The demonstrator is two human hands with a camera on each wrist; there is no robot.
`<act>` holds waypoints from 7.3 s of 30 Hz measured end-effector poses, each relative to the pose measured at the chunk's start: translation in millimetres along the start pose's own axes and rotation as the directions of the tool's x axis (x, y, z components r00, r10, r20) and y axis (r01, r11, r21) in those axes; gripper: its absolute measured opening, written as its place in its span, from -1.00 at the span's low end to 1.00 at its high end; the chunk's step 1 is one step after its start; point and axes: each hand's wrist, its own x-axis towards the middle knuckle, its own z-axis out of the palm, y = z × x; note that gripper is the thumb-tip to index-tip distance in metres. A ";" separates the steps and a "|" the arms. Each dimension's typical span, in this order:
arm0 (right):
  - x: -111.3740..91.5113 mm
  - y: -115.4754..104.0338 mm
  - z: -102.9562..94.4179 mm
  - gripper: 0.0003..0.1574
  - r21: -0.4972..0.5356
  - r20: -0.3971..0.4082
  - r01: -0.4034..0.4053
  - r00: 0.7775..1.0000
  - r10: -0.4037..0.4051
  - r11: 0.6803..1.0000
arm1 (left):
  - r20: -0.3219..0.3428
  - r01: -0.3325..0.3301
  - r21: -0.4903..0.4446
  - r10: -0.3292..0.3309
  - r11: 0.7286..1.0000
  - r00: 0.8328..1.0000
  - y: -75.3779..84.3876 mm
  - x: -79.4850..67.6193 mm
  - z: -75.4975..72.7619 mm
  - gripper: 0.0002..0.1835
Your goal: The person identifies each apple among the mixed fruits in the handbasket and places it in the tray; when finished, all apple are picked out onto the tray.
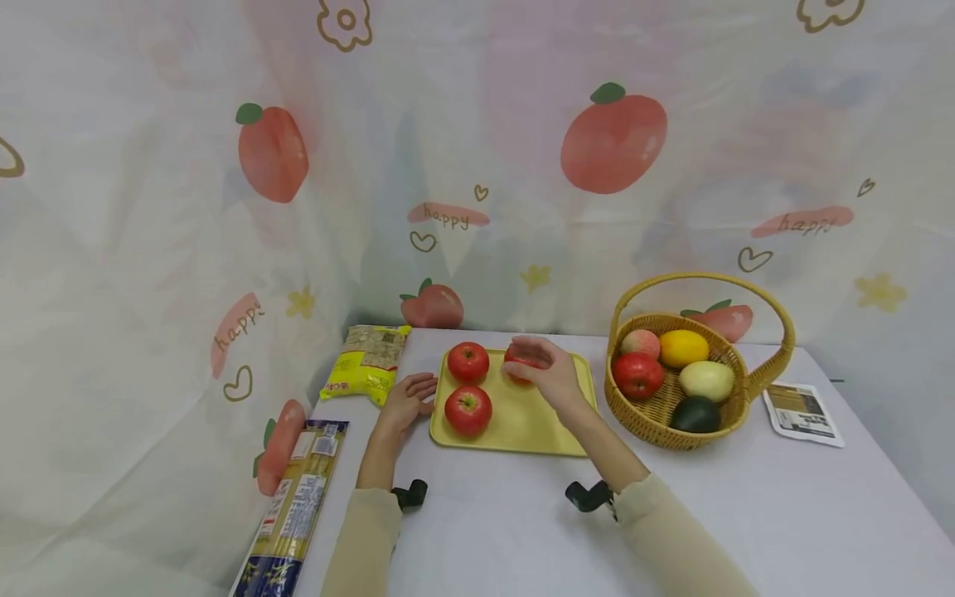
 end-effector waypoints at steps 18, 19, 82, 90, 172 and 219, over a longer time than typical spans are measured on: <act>4.8 -53.2 -62.6 -0.45 -0.047 -0.027 0.079 0.996 -0.080 0.996 | -0.006 0.015 -0.014 -0.015 1.000 1.000 -4.5 0.2 -0.3 -0.31; 5.7 -54.1 -66.5 -0.45 -0.060 -0.025 0.082 0.996 -0.083 0.995 | -0.008 0.015 -0.015 -0.015 1.000 1.000 -4.4 0.3 -0.2 -0.31; 32.9 -0.9 -232.2 -0.15 -0.641 0.345 0.112 0.926 0.154 0.759 | -0.016 0.025 -0.018 -0.025 1.000 1.000 0.8 -0.5 -0.2 -0.30; 32.7 0.6 -229.9 -0.15 -0.682 0.298 0.106 0.944 0.142 0.723 | -0.014 0.016 -0.012 -0.016 1.000 1.000 -0.9 0.5 0.0 -0.31; -22.9 -25.9 -121.8 -0.22 -0.101 0.131 -0.202 0.968 0.214 0.974 | -0.009 0.031 -0.014 -0.031 0.999 0.999 1.4 0.4 -0.6 -0.30; -14.6 49.9 -56.9 -0.19 0.002 0.069 -0.431 0.900 0.429 0.903 | 0.003 0.003 -0.030 -0.003 1.000 1.000 -1.0 4.0 -0.1 -0.30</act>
